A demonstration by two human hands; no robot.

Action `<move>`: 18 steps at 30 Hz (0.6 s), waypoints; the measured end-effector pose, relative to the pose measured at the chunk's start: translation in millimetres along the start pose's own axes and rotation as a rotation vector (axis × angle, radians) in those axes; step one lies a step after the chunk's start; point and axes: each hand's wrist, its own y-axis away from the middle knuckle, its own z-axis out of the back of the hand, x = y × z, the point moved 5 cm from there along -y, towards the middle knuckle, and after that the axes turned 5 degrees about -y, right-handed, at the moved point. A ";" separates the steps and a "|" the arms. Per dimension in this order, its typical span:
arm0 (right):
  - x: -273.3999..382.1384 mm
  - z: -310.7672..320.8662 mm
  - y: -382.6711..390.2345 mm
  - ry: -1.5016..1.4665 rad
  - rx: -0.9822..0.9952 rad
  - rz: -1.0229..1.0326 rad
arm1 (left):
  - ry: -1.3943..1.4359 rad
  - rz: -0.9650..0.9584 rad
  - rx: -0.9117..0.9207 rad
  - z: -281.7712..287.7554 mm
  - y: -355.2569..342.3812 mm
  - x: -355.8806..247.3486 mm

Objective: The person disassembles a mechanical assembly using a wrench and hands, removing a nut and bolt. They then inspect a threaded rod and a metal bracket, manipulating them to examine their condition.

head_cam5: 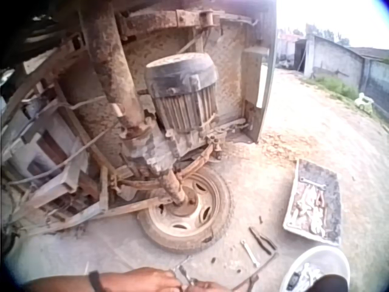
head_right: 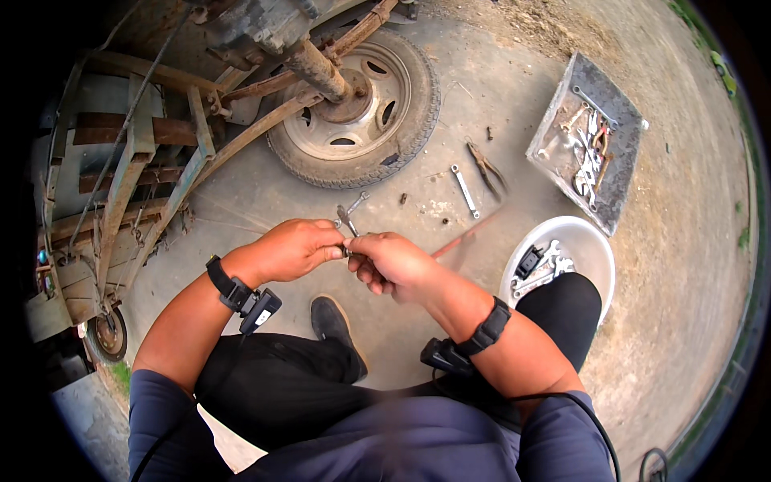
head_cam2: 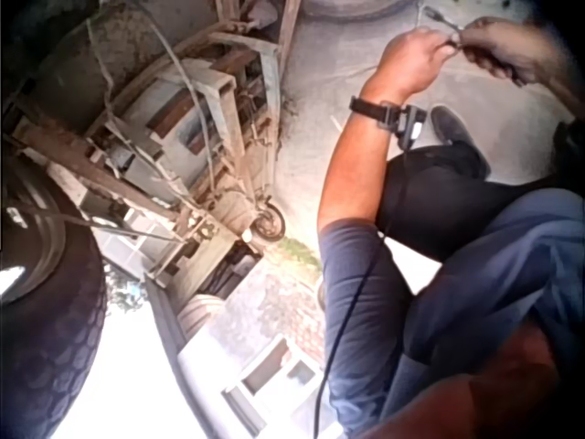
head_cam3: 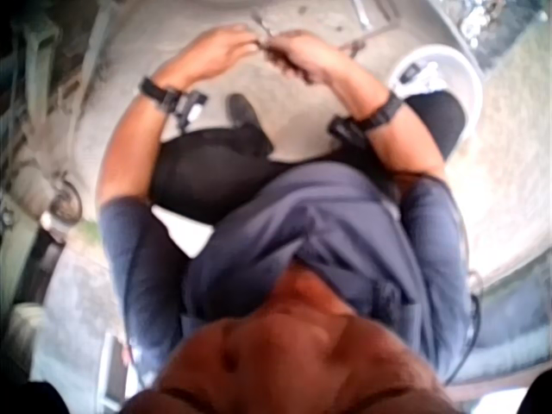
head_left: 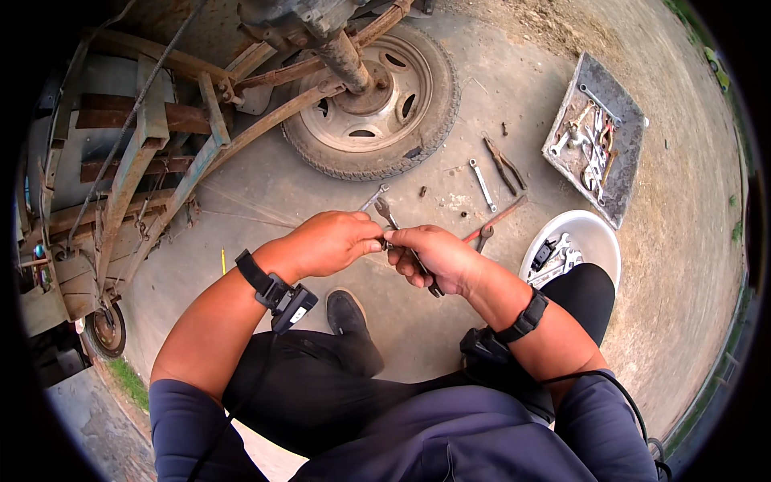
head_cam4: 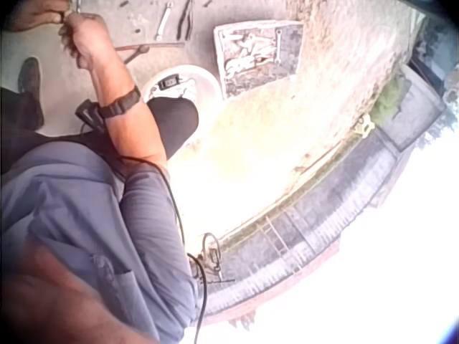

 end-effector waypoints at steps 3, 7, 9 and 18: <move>-5.3 -1.2 -1.7 -0.085 0.040 -0.083 | 0.007 -0.015 0.003 -2.3 1.1 1.1; -6.5 -1.2 -2.0 -0.059 0.056 -0.055 | 0.006 -0.007 0.034 -1.9 2.4 -0.7; -4.2 -1.6 -0.8 -0.012 0.062 -0.034 | 0.014 0.003 0.043 -2.5 2.8 -0.6; 26.8 -5.8 2.0 0.835 -0.039 0.340 | 0.029 0.008 0.043 -0.6 3.7 -2.9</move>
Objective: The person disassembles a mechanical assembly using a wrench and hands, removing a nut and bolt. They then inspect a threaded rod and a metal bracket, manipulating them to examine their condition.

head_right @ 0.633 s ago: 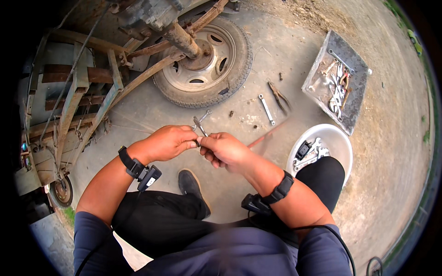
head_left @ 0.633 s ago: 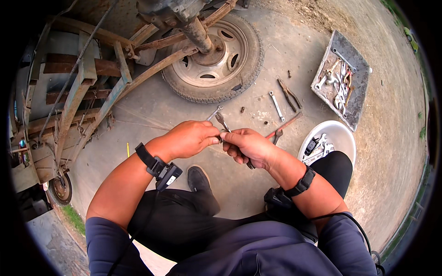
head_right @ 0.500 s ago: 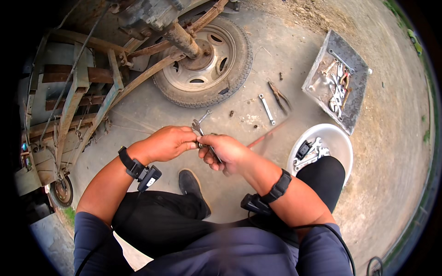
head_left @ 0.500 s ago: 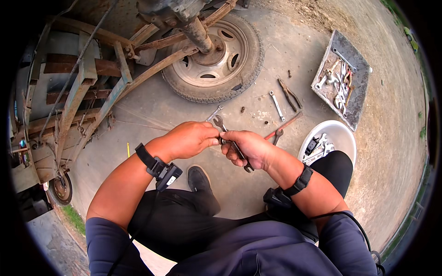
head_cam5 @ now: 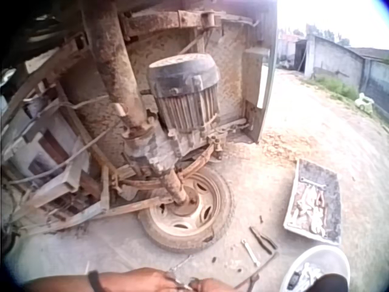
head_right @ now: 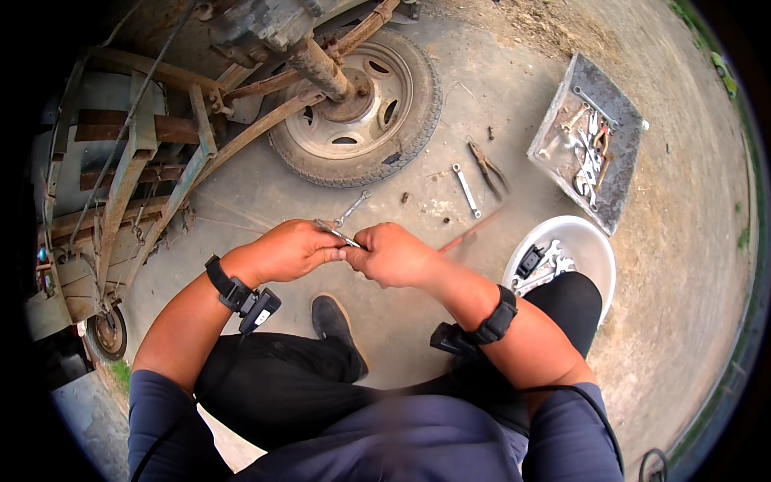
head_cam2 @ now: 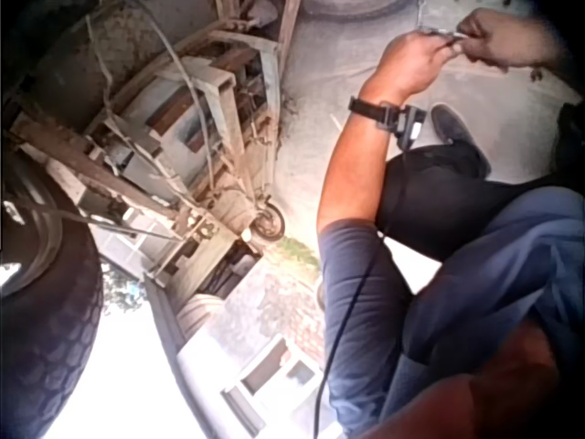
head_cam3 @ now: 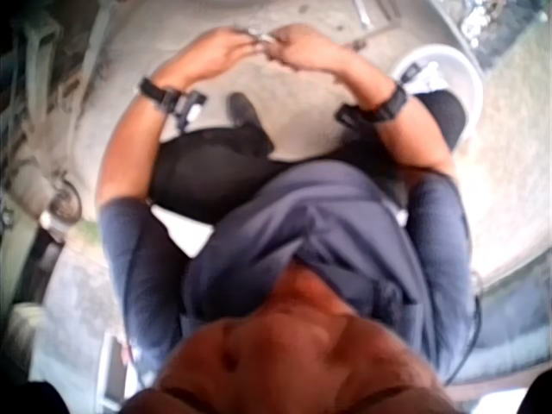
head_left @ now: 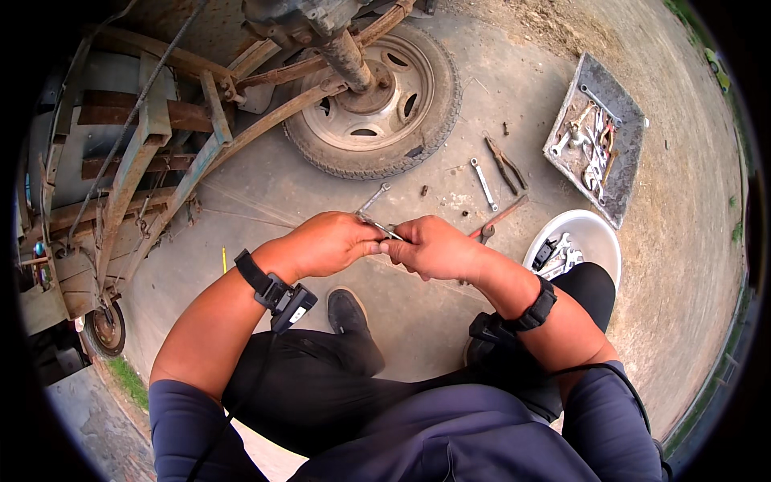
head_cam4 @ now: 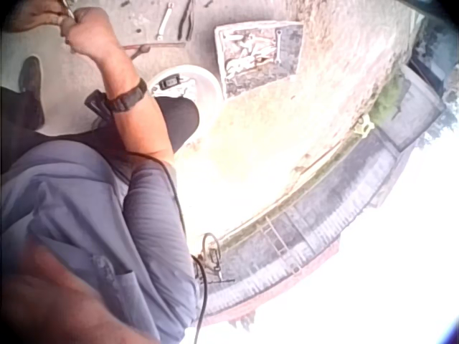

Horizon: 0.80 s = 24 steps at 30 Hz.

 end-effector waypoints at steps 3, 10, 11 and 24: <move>14.1 1.6 6.7 0.483 -0.144 0.350 | 0.039 0.060 -0.021 1.1 2.4 0.4; 1.1 2.4 3.2 -0.060 -0.051 0.052 | -0.051 -0.023 -0.085 5.4 5.0 2.0; -7.4 -3.9 2.0 -0.322 0.041 -0.135 | -0.033 -0.033 -0.089 4.5 5.1 2.3; 2.0 -11.7 9.0 -0.274 0.041 -0.127 | 0.016 -0.047 -0.063 0.5 7.5 -1.3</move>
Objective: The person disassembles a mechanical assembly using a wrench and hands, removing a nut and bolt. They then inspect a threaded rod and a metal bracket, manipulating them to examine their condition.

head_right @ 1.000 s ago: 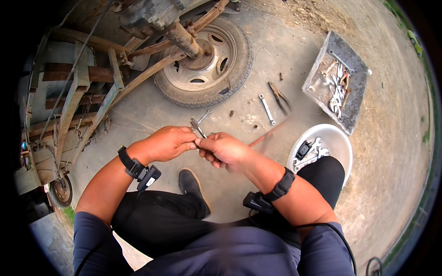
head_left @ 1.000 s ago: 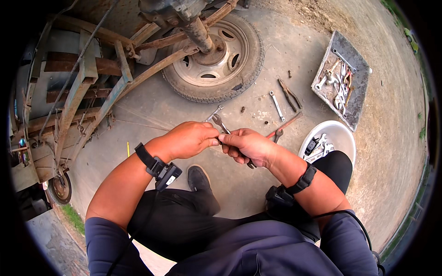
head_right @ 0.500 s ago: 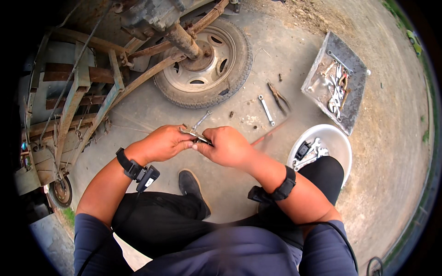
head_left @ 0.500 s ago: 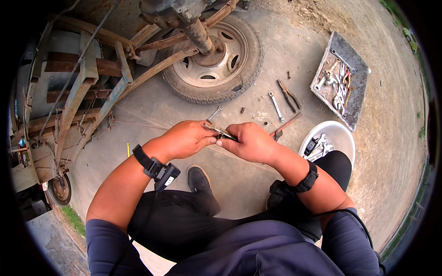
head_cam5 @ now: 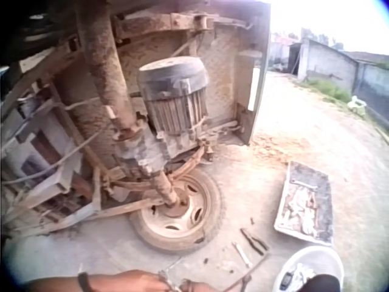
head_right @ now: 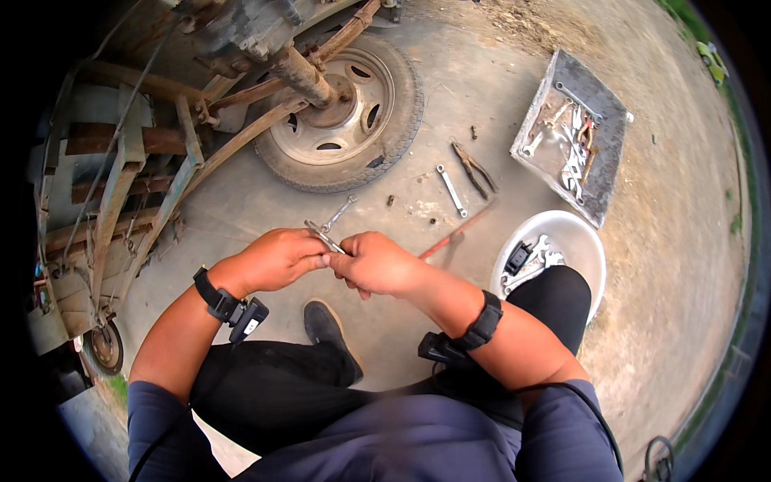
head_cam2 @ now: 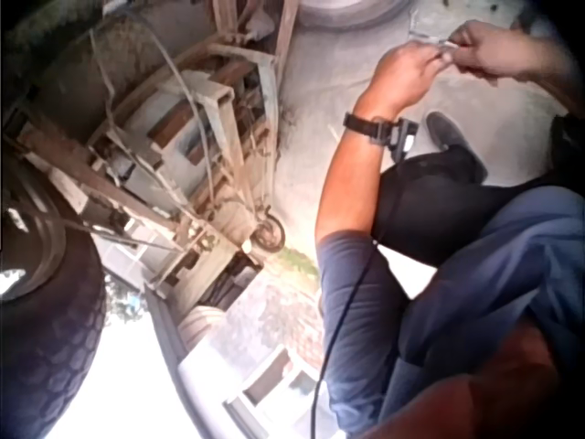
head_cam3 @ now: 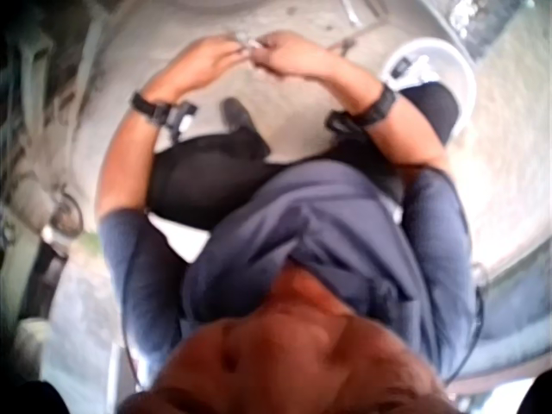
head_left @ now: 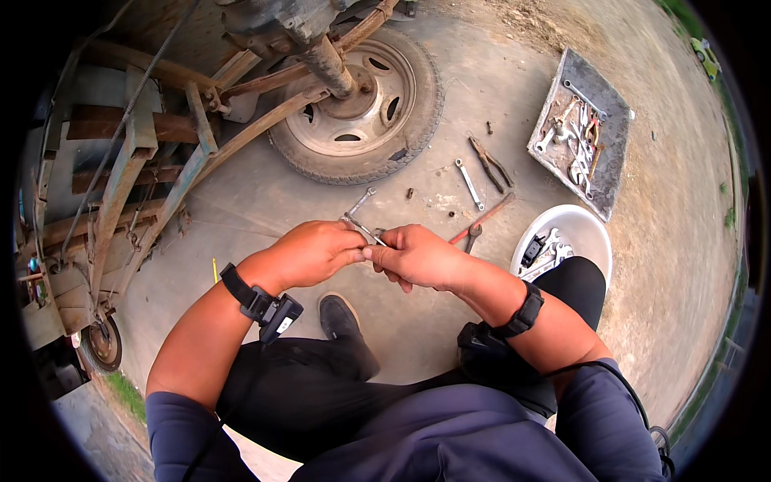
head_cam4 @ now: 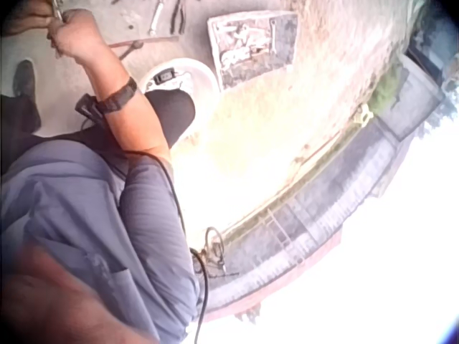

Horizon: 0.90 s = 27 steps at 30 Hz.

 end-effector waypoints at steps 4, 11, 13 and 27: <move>16.9 1.6 8.9 0.753 -0.232 0.478 | -0.026 0.081 0.028 -0.6 0.1 2.6; 3.3 7.3 9.8 0.067 -0.073 0.125 | 0.010 0.056 -0.002 5.6 -0.2 0.5; -8.7 0.9 4.9 -0.232 -0.039 -0.015 | 0.005 0.011 -0.020 4.8 -0.2 -1.2; 13.9 3.7 11.0 0.510 -0.360 0.378 | -0.009 -0.031 -0.050 0.8 -3.9 -0.1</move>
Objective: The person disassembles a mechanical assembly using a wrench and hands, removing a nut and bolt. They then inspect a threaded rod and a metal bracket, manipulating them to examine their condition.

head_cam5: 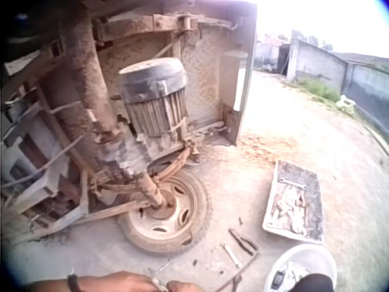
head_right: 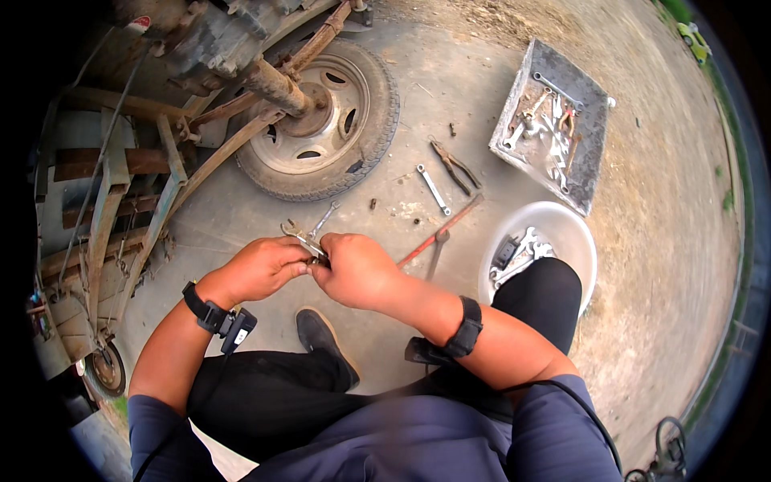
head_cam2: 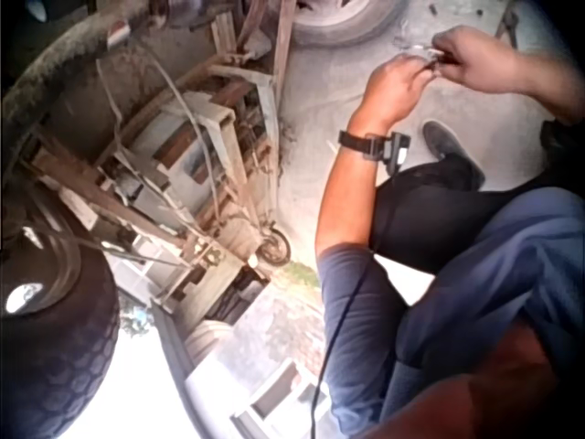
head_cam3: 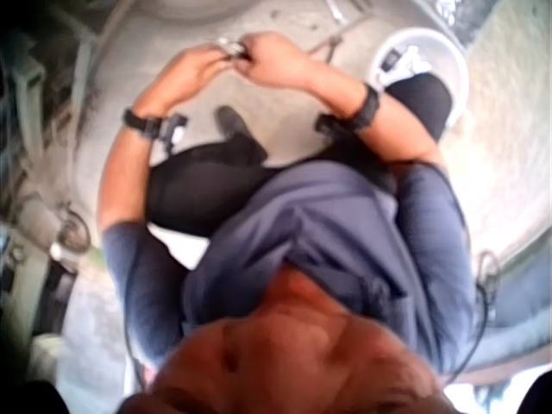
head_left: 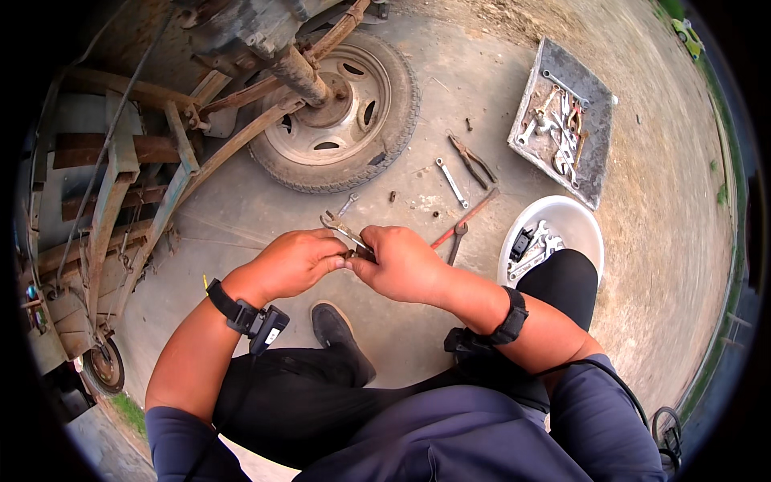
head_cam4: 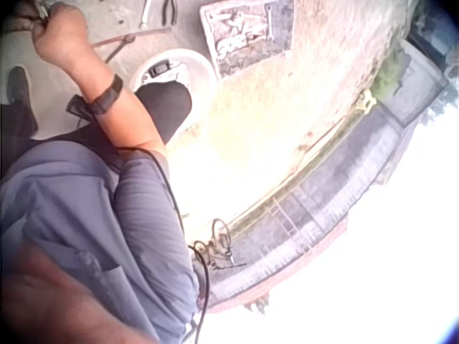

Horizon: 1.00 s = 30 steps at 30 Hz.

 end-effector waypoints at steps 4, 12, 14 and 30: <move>9.3 1.1 6.8 0.136 -0.100 0.122 | 0.015 0.090 0.045 0.6 1.1 1.9; 3.9 7.5 8.5 -0.032 -0.140 0.046 | -0.007 0.089 0.061 2.6 -1.4 -2.9; -3.6 8.4 5.2 -0.022 -0.087 -0.090 | -0.012 0.060 0.046 3.1 -1.2 -2.6; 5.7 8.2 6.1 -0.067 -0.131 -0.010 | 0.002 0.010 0.024 0.5 -2.7 -3.8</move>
